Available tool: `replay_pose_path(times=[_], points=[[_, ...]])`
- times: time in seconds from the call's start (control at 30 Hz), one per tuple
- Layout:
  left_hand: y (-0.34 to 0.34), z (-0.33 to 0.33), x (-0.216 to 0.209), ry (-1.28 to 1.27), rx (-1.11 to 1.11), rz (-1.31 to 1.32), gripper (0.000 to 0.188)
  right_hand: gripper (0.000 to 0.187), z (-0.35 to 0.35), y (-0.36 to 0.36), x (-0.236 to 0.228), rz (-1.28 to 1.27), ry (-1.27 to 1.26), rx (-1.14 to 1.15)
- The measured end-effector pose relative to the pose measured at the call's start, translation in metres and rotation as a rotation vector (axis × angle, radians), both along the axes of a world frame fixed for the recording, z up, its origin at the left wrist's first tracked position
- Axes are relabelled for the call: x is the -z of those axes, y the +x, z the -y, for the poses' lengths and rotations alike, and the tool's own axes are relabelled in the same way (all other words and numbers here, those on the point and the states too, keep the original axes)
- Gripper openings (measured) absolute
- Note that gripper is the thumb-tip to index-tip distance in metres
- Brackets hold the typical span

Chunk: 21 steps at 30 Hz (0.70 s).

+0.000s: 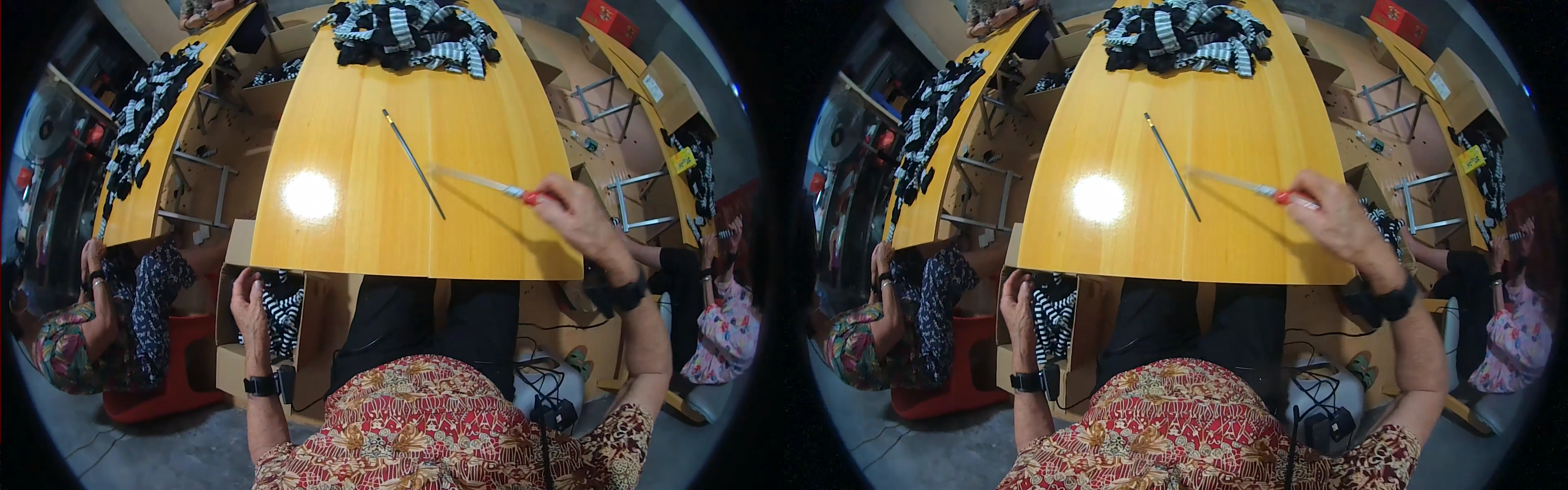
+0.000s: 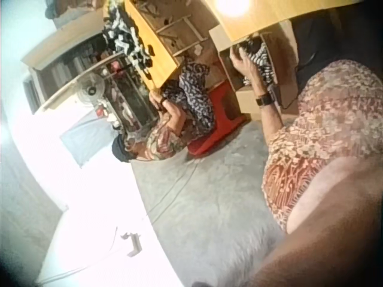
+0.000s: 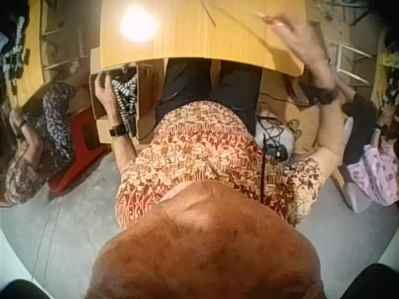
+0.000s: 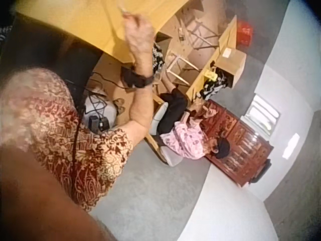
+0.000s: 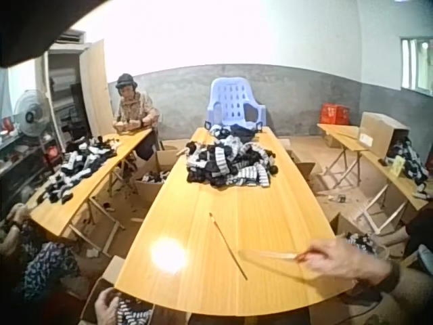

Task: The person sits at a table and uses a red-handled seam ripper to manipulate the fabric of black and white striped socks. They repeatedly insert the tool into the sock's opening and pull the fabric, likely to finish or repair the edges. The person handles multiple socks one by one, placing them on the table after working on them.

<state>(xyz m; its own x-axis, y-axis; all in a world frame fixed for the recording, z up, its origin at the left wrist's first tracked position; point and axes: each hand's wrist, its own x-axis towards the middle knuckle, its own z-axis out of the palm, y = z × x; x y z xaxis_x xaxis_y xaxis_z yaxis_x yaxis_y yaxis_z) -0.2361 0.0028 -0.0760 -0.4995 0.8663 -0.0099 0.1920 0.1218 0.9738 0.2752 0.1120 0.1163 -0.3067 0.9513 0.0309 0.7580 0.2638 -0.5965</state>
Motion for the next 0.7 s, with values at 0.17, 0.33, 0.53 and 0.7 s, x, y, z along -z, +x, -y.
replay_pose_path(times=[0.17,0.33,0.53,0.7], points=[[0.051,-0.015,-0.046,0.059,-0.075,-0.204,0.034,0.019,-0.019,0.070,-0.034,0.325,0.191,0.253],[0.058,-0.016,-0.039,0.049,-0.094,-0.474,0.039,0.023,-0.058,0.123,-0.029,0.609,0.460,0.311],[0.065,-0.037,-0.050,0.039,-0.003,-0.545,0.042,0.017,-0.150,0.134,-0.031,0.819,0.706,0.274],[0.069,-0.047,-0.045,0.007,0.009,-0.677,0.042,0.024,-0.231,0.093,-0.030,0.393,0.819,0.221]])
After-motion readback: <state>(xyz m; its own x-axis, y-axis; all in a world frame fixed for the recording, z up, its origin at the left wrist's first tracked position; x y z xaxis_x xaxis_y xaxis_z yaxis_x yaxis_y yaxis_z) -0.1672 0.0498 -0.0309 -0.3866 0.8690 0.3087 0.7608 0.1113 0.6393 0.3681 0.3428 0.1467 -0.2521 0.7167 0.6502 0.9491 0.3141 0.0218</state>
